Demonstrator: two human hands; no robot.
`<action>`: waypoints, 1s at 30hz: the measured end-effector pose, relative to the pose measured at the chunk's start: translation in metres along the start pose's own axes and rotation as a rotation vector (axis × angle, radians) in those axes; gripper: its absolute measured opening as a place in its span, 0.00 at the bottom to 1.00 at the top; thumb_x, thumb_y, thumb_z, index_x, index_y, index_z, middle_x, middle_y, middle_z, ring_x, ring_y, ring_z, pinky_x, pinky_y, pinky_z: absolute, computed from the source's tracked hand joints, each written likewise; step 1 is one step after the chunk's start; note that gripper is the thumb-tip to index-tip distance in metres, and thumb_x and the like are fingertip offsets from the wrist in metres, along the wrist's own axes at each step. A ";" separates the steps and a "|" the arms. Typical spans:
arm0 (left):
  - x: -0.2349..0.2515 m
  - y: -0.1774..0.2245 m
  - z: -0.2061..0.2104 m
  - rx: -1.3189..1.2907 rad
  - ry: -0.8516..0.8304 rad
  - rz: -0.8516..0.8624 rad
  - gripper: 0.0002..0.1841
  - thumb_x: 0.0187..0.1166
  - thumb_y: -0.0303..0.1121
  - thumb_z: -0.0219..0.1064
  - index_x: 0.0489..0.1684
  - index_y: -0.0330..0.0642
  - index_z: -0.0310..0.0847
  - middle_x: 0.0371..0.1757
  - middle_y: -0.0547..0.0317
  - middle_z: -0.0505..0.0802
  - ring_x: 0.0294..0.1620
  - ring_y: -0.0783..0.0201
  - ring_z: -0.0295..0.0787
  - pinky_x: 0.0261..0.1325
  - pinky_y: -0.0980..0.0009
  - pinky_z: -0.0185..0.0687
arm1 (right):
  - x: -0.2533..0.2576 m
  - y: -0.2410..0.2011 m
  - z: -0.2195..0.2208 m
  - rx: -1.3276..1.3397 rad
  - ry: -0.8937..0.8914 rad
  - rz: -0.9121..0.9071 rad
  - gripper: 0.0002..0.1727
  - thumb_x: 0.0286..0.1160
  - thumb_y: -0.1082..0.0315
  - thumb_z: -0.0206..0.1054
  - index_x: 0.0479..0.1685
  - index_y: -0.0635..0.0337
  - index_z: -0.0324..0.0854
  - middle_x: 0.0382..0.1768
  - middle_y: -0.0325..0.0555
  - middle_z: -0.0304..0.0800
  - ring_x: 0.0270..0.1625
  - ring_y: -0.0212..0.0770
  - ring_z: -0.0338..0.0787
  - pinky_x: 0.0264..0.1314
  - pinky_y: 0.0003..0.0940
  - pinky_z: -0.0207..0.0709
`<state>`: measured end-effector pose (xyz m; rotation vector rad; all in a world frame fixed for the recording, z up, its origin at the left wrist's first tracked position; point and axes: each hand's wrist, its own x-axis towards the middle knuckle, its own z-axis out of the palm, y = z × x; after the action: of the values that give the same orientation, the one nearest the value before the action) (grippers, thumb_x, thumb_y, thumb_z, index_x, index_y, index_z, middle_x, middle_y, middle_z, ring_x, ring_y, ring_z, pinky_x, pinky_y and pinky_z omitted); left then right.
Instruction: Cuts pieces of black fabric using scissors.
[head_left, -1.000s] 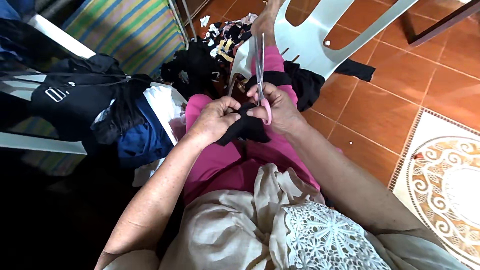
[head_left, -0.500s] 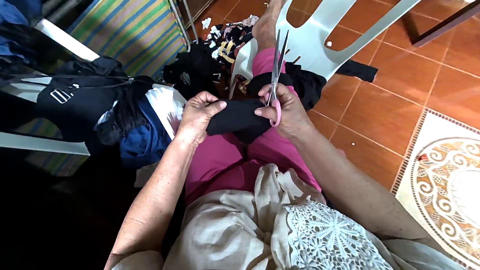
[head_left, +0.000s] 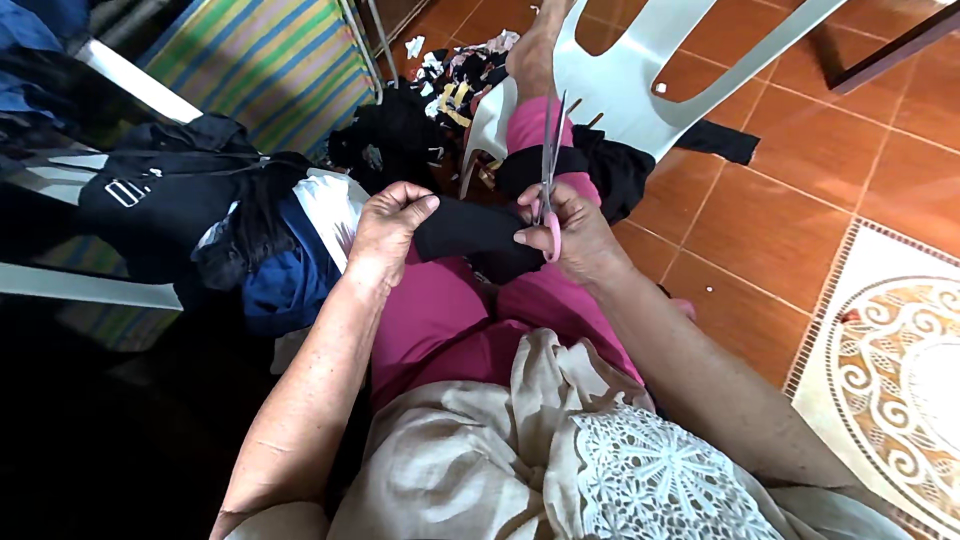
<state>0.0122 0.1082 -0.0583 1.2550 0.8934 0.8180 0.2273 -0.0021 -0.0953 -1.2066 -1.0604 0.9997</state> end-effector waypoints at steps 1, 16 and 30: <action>0.001 0.003 0.000 0.010 0.003 0.013 0.08 0.80 0.19 0.63 0.34 0.42 0.82 0.34 0.67 0.88 0.38 0.74 0.85 0.49 0.74 0.84 | -0.002 0.003 0.000 -0.013 -0.012 0.029 0.24 0.55 0.83 0.72 0.54 0.54 0.80 0.30 0.32 0.85 0.24 0.22 0.79 0.23 0.17 0.74; -0.010 0.003 0.029 0.287 -0.236 0.269 0.02 0.74 0.21 0.71 0.37 0.36 0.89 0.39 0.64 0.93 0.43 0.79 0.87 0.53 0.79 0.83 | 0.007 -0.008 0.015 0.017 -0.071 -0.161 0.29 0.60 0.80 0.72 0.64 0.51 0.73 0.53 0.35 0.91 0.51 0.29 0.90 0.52 0.23 0.85; -0.024 -0.016 0.015 0.093 -0.178 -0.194 0.02 0.77 0.20 0.69 0.40 0.36 0.84 0.34 0.58 0.91 0.34 0.70 0.89 0.42 0.71 0.87 | 0.008 -0.012 0.012 0.090 0.016 -0.127 0.21 0.62 0.84 0.68 0.52 0.51 0.79 0.32 0.31 0.86 0.25 0.20 0.80 0.25 0.12 0.74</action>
<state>0.0158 0.0777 -0.0706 1.2783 0.9003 0.5080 0.2176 0.0074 -0.0821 -1.0597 -1.0554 0.9284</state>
